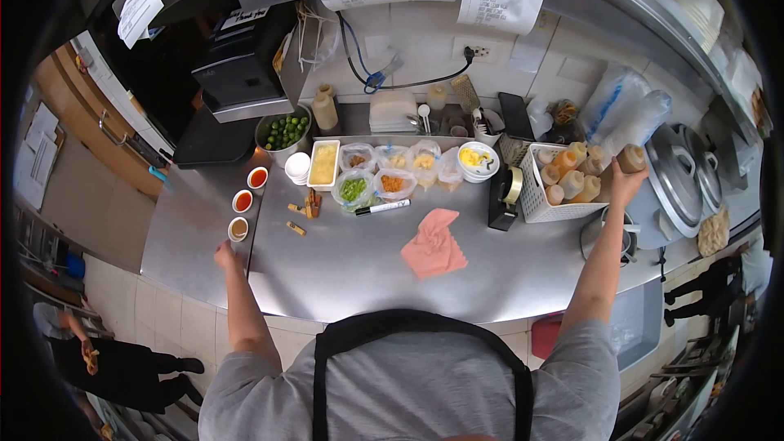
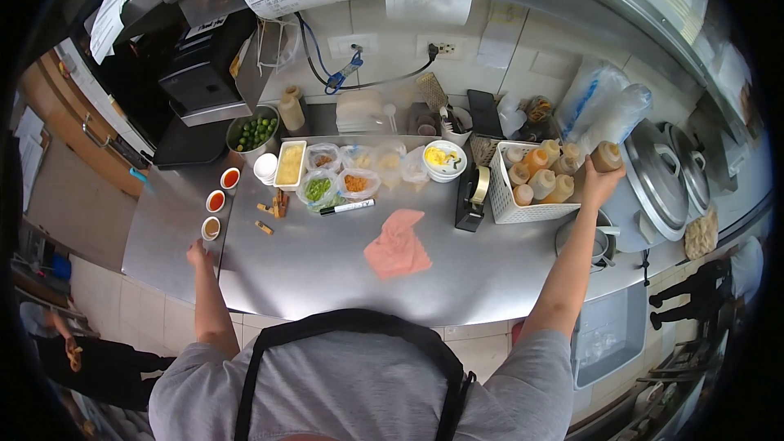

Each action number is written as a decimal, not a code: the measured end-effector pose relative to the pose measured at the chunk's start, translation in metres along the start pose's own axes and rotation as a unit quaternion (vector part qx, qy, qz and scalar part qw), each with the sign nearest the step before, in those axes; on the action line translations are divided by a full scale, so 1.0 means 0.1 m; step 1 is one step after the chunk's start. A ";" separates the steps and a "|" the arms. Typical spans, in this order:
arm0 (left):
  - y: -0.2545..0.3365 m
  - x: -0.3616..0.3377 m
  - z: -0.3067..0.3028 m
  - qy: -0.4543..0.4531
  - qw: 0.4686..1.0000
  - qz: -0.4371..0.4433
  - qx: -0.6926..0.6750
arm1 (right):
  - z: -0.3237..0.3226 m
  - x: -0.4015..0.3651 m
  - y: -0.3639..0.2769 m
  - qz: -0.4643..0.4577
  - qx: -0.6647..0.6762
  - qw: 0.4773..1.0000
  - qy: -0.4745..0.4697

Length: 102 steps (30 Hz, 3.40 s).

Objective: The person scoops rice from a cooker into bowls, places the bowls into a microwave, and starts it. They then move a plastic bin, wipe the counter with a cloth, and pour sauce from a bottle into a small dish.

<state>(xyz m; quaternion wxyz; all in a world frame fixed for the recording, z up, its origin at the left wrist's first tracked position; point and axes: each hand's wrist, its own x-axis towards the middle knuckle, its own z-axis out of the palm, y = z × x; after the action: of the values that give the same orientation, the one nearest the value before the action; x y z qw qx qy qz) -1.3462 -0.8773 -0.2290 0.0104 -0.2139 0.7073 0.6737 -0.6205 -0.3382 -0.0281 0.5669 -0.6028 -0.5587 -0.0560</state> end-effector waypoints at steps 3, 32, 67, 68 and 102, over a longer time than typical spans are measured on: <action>0.07 0.06 0.20 -0.032 0.990 0.123 0.065 | 0.01 -0.10 0.25 0.057 -0.001 0.998 0.006; 0.34 -1.68 0.96 -0.410 0.897 0.155 0.063 | 0.03 -0.74 -2.94 -0.140 0.425 0.826 -0.342; -0.43 -2.49 0.25 -0.490 0.669 0.318 0.459 | -0.23 -2.70 -1.43 -0.241 0.109 0.684 -0.680; -0.53 -2.52 0.39 -0.478 0.632 0.361 0.491 | -0.29 -2.60 -1.36 -0.244 0.090 0.689 -0.677; -0.54 -2.81 0.61 -0.425 0.442 0.333 0.716 | 2.19 0.57 -0.01 -0.180 -0.313 0.814 -0.455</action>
<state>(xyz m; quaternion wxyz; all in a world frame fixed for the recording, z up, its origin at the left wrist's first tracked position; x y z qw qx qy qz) -1.0908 -0.7374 -0.2011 0.2340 0.4351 0.8619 -0.1141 -0.7244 -0.1403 -0.0646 0.0083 -0.5928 -0.8039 -0.0484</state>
